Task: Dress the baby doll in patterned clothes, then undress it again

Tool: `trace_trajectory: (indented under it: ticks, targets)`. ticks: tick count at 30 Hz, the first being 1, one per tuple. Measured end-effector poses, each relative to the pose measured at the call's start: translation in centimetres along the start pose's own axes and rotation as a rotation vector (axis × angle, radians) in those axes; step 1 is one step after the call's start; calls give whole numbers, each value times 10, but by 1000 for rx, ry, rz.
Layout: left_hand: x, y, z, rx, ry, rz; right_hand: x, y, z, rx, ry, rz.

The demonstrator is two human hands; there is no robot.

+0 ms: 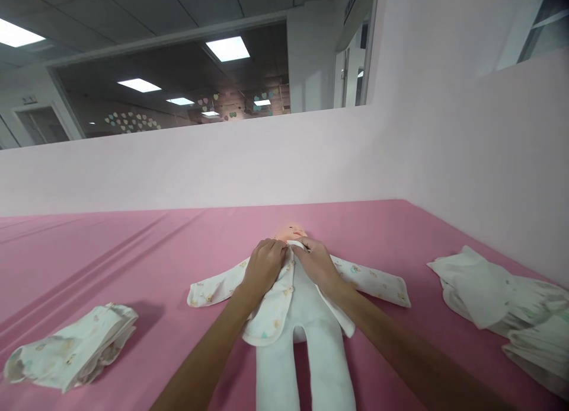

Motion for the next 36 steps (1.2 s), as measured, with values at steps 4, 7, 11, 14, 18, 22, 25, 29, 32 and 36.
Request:
trace_trajectory:
  ticks: [4, 7, 11, 14, 18, 22, 25, 29, 32, 36]
  targets:
    - [0, 1, -1, -16, -68, -60, 3, 2, 0, 4, -16, -15]
    - [-1, 2, -2, 22, -128, -114, 3, 4, 0, 27, -19, -23]
    - [0, 6, -4, 140, -194, -144, 2, 5, 0, 65, -24, -23]
    - [0, 9, -5, 248, -237, -138, 3, 5, -2, 64, -40, -50]
    - [-2, 8, -4, 408, -311, -148, 9, 7, -7, 70, -45, -82]
    - [-3, 6, -2, 576, -422, -199, 16, 11, -13, 157, -105, -86]
    - [-3, 8, -2, 768, -441, -250, 18, 13, -15, 206, -114, -105]
    - [0, 11, -6, 1008, -500, -363, 19, 13, -18, 309, -65, -135]
    - [1, 11, -10, 1132, -590, -448, 22, 14, -23, 402, -67, -143]
    - [-1, 10, -11, 1237, -642, -489, 25, 18, -28, 452, -124, -152]
Point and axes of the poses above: each hand's wrist, its own x-axis away from the middle knuckle, its own y-axis out of the palm, z = x × y, the point moved 3 cm from there along -x, towards the middle knuckle, and after that the axes turned 15 degrees about -x, right-handed, at the moved point
